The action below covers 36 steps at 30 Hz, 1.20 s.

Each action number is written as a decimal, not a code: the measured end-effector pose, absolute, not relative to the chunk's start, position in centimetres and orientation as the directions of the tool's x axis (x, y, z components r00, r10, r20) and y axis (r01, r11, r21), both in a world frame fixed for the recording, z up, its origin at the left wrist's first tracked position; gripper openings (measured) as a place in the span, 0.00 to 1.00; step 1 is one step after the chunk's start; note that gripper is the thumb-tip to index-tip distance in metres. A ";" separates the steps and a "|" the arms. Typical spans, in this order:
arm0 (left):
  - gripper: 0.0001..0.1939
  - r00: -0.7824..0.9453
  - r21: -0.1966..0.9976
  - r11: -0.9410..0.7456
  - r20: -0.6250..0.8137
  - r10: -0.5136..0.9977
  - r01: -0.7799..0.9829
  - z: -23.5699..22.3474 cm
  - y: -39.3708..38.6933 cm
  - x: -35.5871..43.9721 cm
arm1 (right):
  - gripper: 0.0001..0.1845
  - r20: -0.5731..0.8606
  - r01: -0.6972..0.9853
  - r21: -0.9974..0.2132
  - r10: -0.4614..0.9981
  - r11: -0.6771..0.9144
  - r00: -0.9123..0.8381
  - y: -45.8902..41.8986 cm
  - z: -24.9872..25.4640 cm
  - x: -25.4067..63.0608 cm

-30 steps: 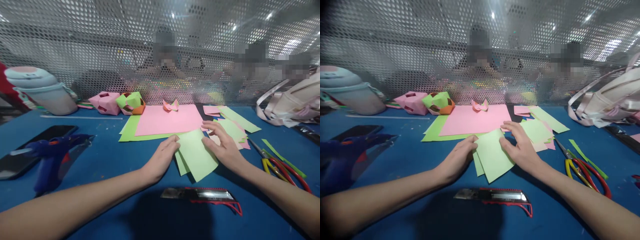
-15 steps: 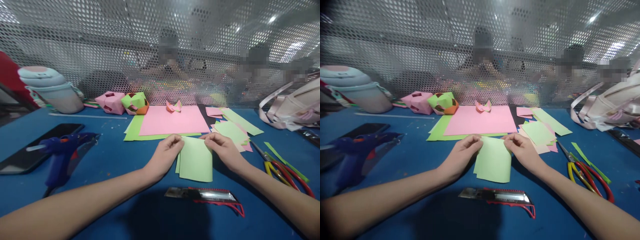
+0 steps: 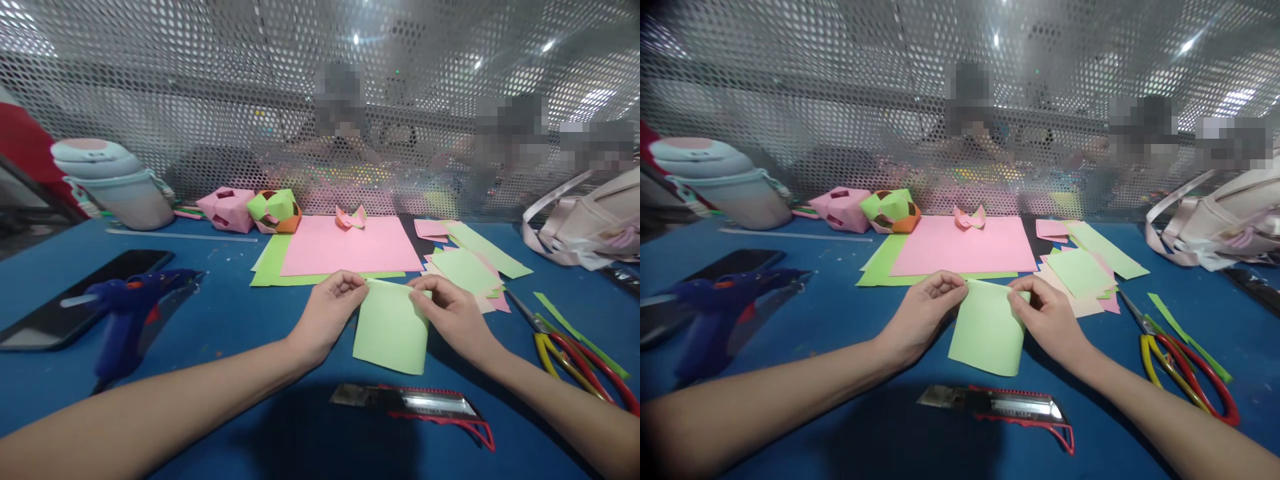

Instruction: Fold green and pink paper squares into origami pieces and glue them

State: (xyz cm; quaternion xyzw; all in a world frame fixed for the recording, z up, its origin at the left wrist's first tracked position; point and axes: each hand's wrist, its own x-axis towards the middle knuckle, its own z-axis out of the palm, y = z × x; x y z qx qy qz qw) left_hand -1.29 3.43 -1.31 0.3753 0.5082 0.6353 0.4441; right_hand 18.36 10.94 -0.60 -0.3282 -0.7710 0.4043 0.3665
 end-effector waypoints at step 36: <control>0.11 -0.264 0.938 -0.087 -0.004 0.965 -0.335 -1.5 3.3 -1.3 | 0.12 0.262 0.267 -0.864 0.834 0.428 -0.486 9.9 -0.3 18.3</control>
